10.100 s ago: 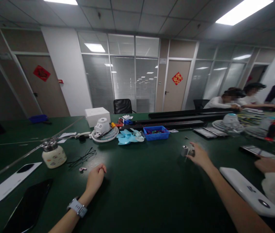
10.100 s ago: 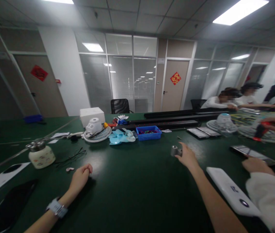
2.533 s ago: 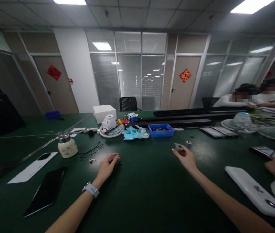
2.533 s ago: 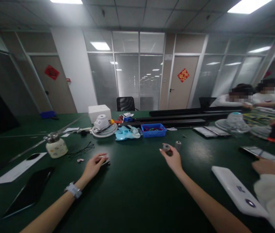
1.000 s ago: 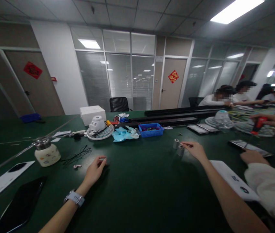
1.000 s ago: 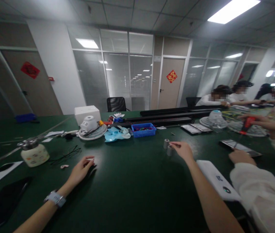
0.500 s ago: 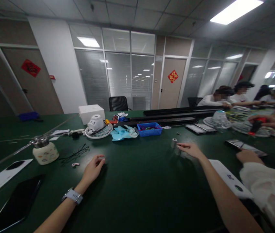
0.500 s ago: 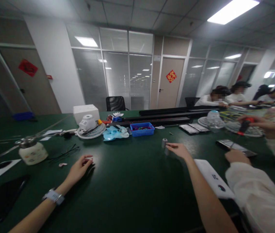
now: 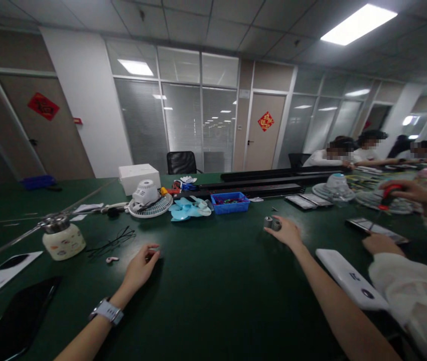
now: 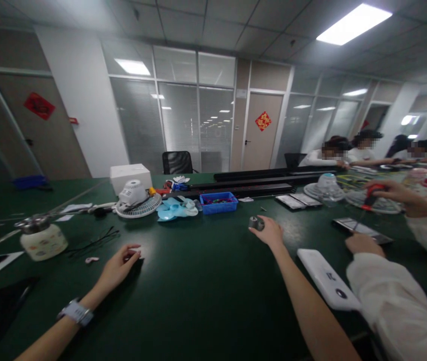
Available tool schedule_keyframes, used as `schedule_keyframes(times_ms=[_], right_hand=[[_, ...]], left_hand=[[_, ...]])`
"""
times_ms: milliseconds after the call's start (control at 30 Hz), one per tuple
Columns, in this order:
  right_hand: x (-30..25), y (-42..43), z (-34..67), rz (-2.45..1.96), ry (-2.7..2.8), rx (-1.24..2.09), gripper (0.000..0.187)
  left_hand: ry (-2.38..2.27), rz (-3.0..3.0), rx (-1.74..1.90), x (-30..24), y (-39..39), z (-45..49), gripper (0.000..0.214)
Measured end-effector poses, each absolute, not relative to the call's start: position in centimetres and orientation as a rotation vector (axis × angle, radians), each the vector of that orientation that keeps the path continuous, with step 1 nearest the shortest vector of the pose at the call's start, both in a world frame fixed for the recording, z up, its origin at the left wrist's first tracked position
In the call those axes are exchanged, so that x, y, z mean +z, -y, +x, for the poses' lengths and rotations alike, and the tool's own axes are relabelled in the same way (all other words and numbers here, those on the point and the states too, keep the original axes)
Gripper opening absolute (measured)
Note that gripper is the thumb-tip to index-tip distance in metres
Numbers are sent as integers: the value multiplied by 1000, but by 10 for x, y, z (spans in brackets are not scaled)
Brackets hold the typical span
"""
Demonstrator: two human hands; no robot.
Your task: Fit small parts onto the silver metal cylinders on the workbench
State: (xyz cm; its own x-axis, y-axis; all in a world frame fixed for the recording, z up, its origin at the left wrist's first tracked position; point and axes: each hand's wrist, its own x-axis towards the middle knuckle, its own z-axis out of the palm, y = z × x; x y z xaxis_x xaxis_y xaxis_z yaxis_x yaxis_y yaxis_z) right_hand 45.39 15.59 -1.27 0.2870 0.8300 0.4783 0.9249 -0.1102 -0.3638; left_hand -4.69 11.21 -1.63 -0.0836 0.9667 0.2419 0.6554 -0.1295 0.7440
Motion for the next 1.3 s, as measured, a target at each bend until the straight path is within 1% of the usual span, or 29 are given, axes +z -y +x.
schedule_keyframes(times_ms=[67, 200, 300, 400, 467, 600, 700, 833, 933, 1100, 1167, 1233, 1300], right_hand=[[-7, -162, 451, -2058, 1574, -294, 52], [-2, -169, 448, -2129, 1573, -376, 49], [3, -162, 434, -2026, 1549, -497, 43], [12, -147, 388, -1815, 1618, -569, 37], [16, -136, 339, -1646, 1754, -480, 37], [7, -116, 232, -1306, 2066, -65, 36], [-6, -108, 183, -1154, 2088, 147, 29], [-21, -110, 166, -1114, 2014, 282, 20], [-24, -110, 168, -1172, 2016, 364, 23], [-20, -104, 169, -1247, 2035, 476, 29], [-18, -102, 169, -1244, 2042, 506, 30], [-18, -102, 170, -1242, 2037, 519, 31], [-19, -103, 170, -1211, 2020, 548, 33]], left_hand=[[-1741, 1806, 1070, -18, -113, -48, 41], [-1728, 1817, 1081, -23, -116, -50, 41], [-1709, 1829, 1105, -25, -117, -50, 42], [-1662, 1826, 1174, -23, -114, -44, 42], [-1617, 1842, 1216, -18, -109, -36, 44], [-1523, 1984, 1283, -10, -97, -15, 43], [-1431, 2003, 1298, -12, -92, -1, 41], [-1324, 1913, 1246, -17, -93, 7, 38], [-1313, 1899, 1256, -11, -97, 6, 35], [-1479, 1958, 1493, 0, -106, -16, 35], [-1606, 2060, 1367, -5, -109, -28, 33], [-1698, 2156, 1070, -15, -111, -38, 30], [-1765, 2186, 858, -24, -111, -43, 30]])
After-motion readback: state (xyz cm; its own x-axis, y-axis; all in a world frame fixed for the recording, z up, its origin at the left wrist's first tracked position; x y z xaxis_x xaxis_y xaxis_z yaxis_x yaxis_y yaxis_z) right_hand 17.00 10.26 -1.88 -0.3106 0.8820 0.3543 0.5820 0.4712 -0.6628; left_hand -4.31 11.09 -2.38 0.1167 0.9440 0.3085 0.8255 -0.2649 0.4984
